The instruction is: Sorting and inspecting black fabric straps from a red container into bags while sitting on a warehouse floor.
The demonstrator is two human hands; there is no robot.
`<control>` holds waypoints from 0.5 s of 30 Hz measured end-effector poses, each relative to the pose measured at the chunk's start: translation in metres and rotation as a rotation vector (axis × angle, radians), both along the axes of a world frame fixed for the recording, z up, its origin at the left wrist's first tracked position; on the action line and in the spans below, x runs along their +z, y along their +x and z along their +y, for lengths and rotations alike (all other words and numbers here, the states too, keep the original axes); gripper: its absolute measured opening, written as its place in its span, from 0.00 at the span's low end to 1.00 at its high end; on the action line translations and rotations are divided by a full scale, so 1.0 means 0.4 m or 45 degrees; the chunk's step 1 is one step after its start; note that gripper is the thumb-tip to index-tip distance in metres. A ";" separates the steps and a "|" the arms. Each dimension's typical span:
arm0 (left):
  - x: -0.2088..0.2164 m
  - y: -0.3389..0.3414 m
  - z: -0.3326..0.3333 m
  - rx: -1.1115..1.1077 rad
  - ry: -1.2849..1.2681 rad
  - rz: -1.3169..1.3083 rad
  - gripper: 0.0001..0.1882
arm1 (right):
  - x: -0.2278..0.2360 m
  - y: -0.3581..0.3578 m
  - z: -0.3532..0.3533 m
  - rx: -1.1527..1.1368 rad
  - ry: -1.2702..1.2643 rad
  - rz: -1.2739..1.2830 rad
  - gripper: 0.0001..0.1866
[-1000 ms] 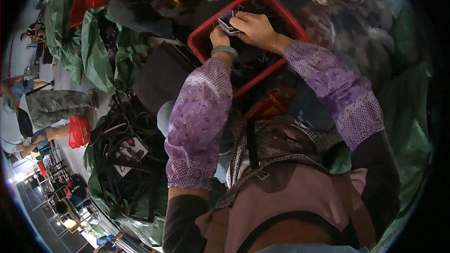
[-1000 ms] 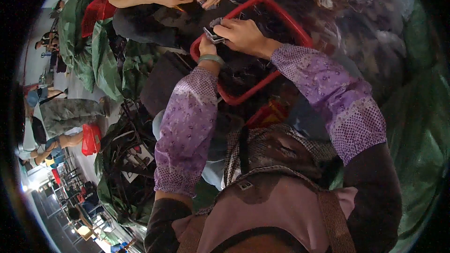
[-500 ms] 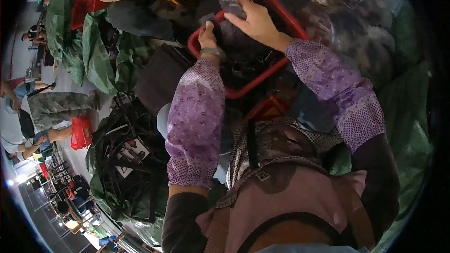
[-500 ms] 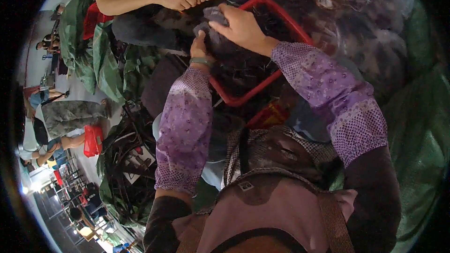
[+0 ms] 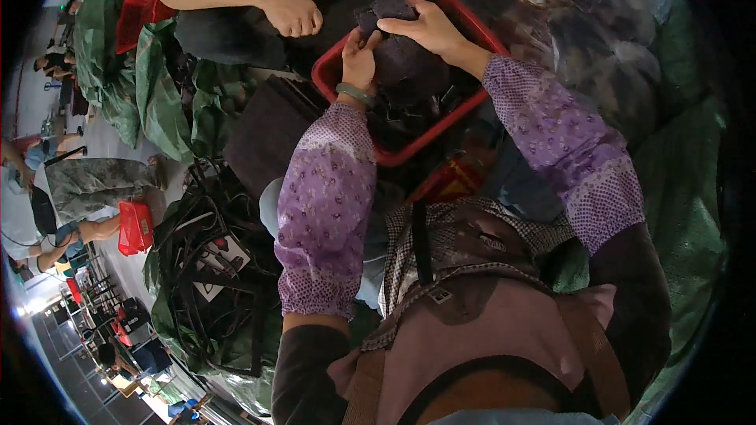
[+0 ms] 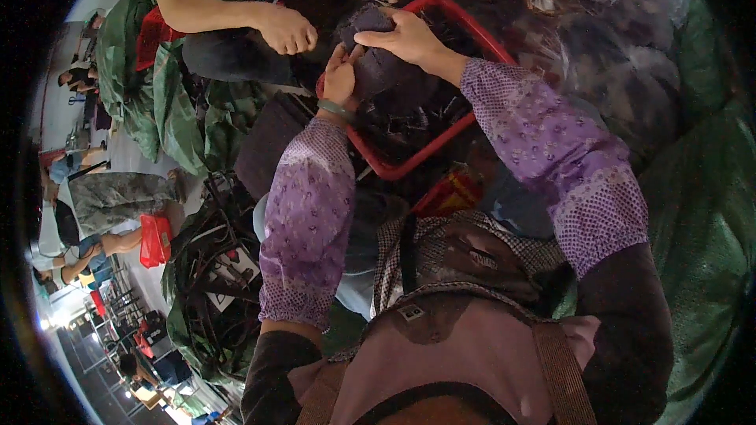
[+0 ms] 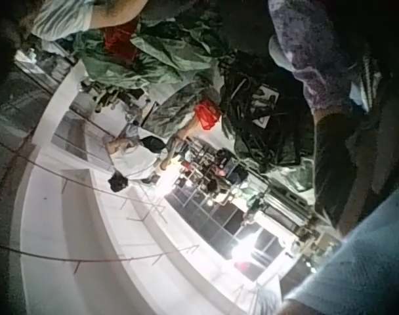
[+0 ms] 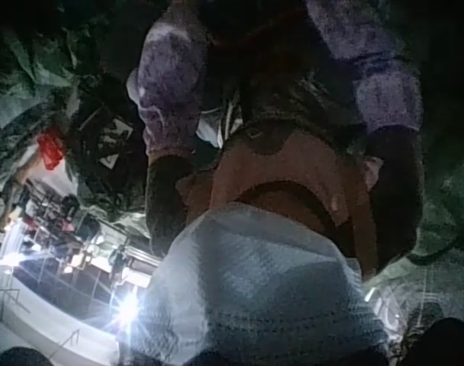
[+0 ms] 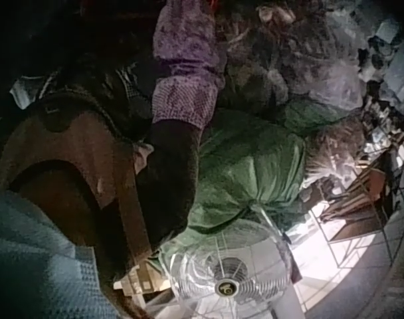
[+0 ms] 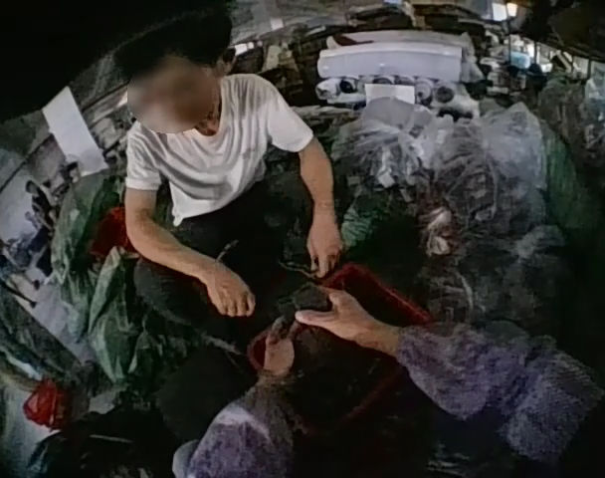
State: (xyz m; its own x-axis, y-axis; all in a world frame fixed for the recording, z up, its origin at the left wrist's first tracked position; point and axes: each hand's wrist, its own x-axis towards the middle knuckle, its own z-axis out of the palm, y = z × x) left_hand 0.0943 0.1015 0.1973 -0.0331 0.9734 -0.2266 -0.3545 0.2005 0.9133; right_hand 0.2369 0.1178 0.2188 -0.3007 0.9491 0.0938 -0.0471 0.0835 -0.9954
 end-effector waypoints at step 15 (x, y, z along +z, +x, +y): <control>0.042 0.014 -0.026 -0.424 -0.049 -0.318 0.20 | -0.003 0.015 0.003 -0.265 -0.293 -0.060 0.15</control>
State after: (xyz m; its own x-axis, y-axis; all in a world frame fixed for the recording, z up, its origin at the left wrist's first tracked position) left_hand 0.0999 0.0912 0.2139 0.3427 0.9122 -0.2246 -0.4738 0.3743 0.7971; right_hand 0.2427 0.1188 0.2175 -0.0970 0.9854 -0.1399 -0.0062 -0.1411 -0.9900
